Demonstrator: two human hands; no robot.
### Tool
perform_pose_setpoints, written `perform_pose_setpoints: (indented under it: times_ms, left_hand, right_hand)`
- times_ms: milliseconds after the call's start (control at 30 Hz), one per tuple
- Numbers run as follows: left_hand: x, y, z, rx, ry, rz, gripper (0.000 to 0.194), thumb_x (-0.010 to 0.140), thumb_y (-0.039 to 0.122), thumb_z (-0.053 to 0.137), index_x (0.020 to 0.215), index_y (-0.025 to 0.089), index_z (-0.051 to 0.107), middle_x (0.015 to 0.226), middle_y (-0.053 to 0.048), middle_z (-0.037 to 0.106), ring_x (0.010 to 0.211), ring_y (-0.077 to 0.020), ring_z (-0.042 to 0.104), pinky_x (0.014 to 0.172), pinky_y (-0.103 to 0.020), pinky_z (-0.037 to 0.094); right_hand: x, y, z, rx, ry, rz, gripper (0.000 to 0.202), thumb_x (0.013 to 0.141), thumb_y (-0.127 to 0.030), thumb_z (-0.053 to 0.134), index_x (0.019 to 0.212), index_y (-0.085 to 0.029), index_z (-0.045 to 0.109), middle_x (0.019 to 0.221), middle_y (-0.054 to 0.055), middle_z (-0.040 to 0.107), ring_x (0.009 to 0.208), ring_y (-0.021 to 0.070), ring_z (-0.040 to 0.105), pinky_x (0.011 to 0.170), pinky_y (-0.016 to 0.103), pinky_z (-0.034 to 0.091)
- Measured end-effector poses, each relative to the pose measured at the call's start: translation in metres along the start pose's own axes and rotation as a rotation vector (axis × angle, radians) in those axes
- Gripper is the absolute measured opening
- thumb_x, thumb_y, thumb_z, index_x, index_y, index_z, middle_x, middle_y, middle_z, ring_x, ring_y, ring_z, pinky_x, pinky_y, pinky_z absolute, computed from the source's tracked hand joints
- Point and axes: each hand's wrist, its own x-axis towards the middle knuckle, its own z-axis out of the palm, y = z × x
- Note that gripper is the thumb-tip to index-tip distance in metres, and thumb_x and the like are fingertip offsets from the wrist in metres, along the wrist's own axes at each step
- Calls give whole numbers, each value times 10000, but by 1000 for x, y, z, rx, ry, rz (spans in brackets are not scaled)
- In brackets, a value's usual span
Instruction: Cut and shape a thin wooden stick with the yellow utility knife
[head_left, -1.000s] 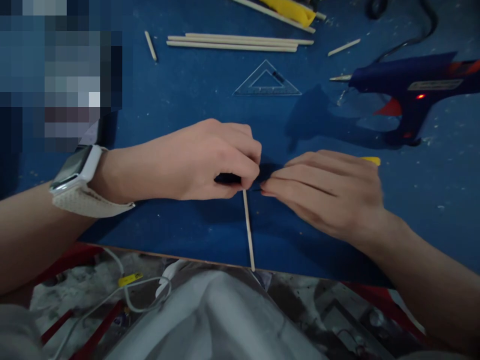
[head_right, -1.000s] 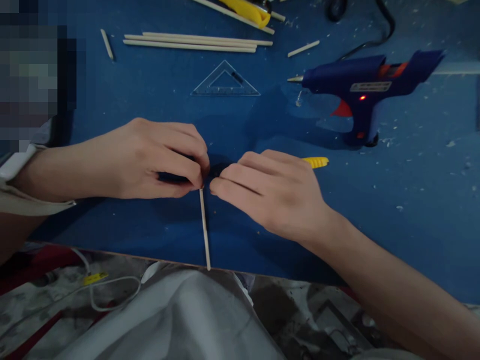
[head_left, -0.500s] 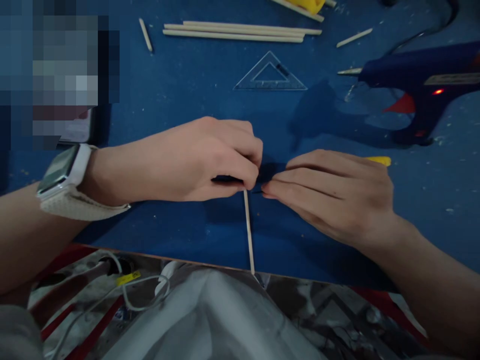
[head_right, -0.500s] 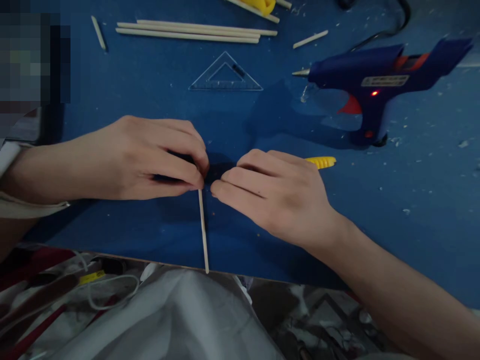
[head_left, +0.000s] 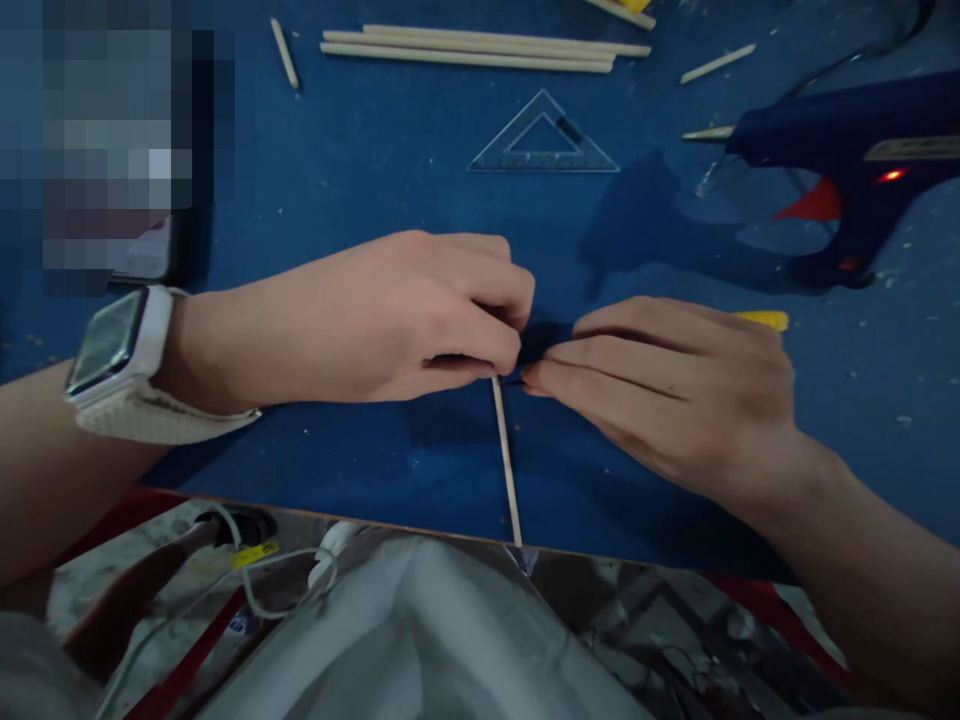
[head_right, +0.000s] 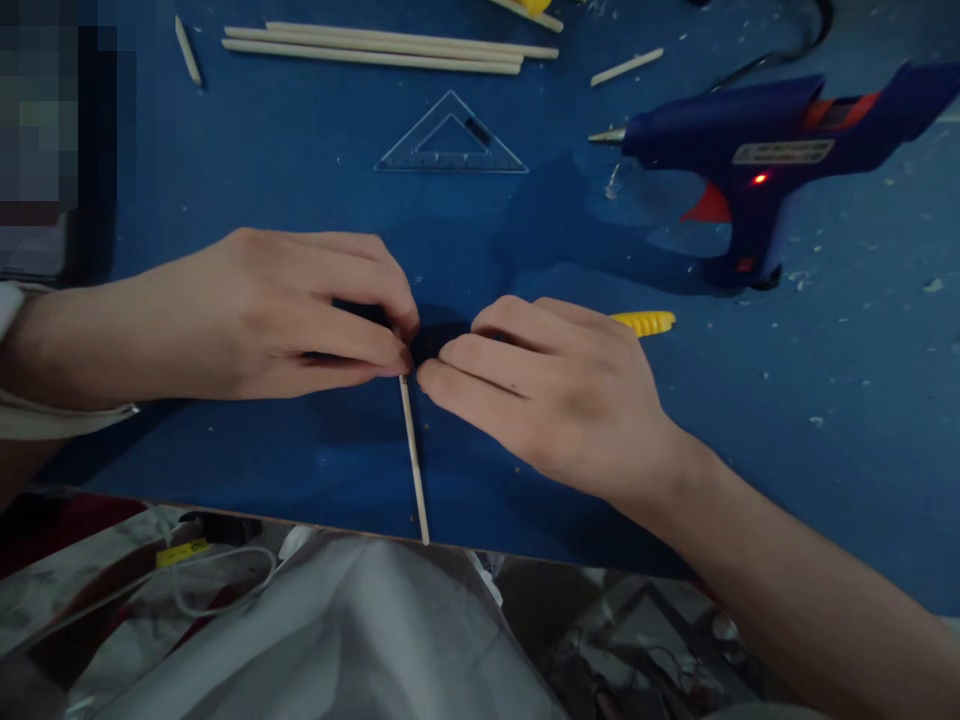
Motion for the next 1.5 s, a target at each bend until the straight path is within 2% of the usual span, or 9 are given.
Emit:
perform_pose_setpoints:
  times_ms: [300, 467, 667, 900, 1000, 1200, 1500]
  left_hand:
    - [2, 4, 2, 12, -13, -8, 508, 1412, 264, 440, 1189, 120, 872, 1311, -51, 810, 1249, -171, 721, 1072, -346, 616]
    - [3, 5, 3, 55, -12, -24, 453, 1394, 251, 494, 1132, 188, 858, 1240, -29, 808, 1196, -194, 766, 1028, -354, 650]
    - [4, 3, 4, 61, -8, -9, 342, 1351, 192, 580, 1152, 175, 858, 1246, -26, 821, 1196, -215, 766, 1026, -366, 660]
    - [4, 3, 2, 71, -26, -23, 469, 1382, 252, 494, 1120, 197, 879, 1255, -15, 832, 1206, -206, 772, 1031, -373, 661]
    - [3, 3, 2, 64, -20, -14, 415, 1363, 226, 551, 1110, 193, 879, 1251, -23, 840, 1193, -214, 779, 1018, -375, 668]
    - [3, 4, 1, 46, -16, -10, 337, 1347, 212, 622, 1146, 171, 889, 1258, -38, 851, 1195, -216, 772, 1016, -379, 665]
    - [5, 3, 3, 46, -41, -28, 374, 1350, 212, 590, 1129, 185, 891, 1263, -51, 863, 1211, -227, 775, 1037, -397, 666]
  right_hand:
    - [1, -1, -4, -23, -25, -5, 110, 1205, -128, 847, 1146, -220, 847, 979, -10, 907, 848, 187, 792, 682, 368, 603]
    - [1, -4, 1, -8, -6, 15, 136, 1203, -85, 815, 1161, -210, 848, 958, -17, 889, 834, 174, 765, 681, 358, 590]
    - [4, -12, 7, 1, 10, -6, 131, 1206, -110, 830, 1109, -196, 851, 959, 1, 885, 843, 171, 756, 687, 357, 576]
    - [-1, 1, -2, 27, -9, 26, 154, 1172, -74, 865, 1185, -218, 813, 980, -15, 912, 826, 181, 790, 679, 370, 567]
    - [-3, 3, -3, 34, 10, 21, 176, 1164, -73, 871, 1188, -235, 808, 1000, -23, 929, 825, 183, 805, 681, 368, 586]
    - [-3, -1, 1, -11, -33, 8, 209, 1141, -58, 843, 1178, -264, 852, 983, -27, 915, 827, 190, 789, 687, 367, 606]
    - [-1, -2, -1, 23, -11, 47, 206, 1168, -50, 834, 1198, -249, 789, 1001, -12, 909, 838, 188, 758, 688, 381, 554]
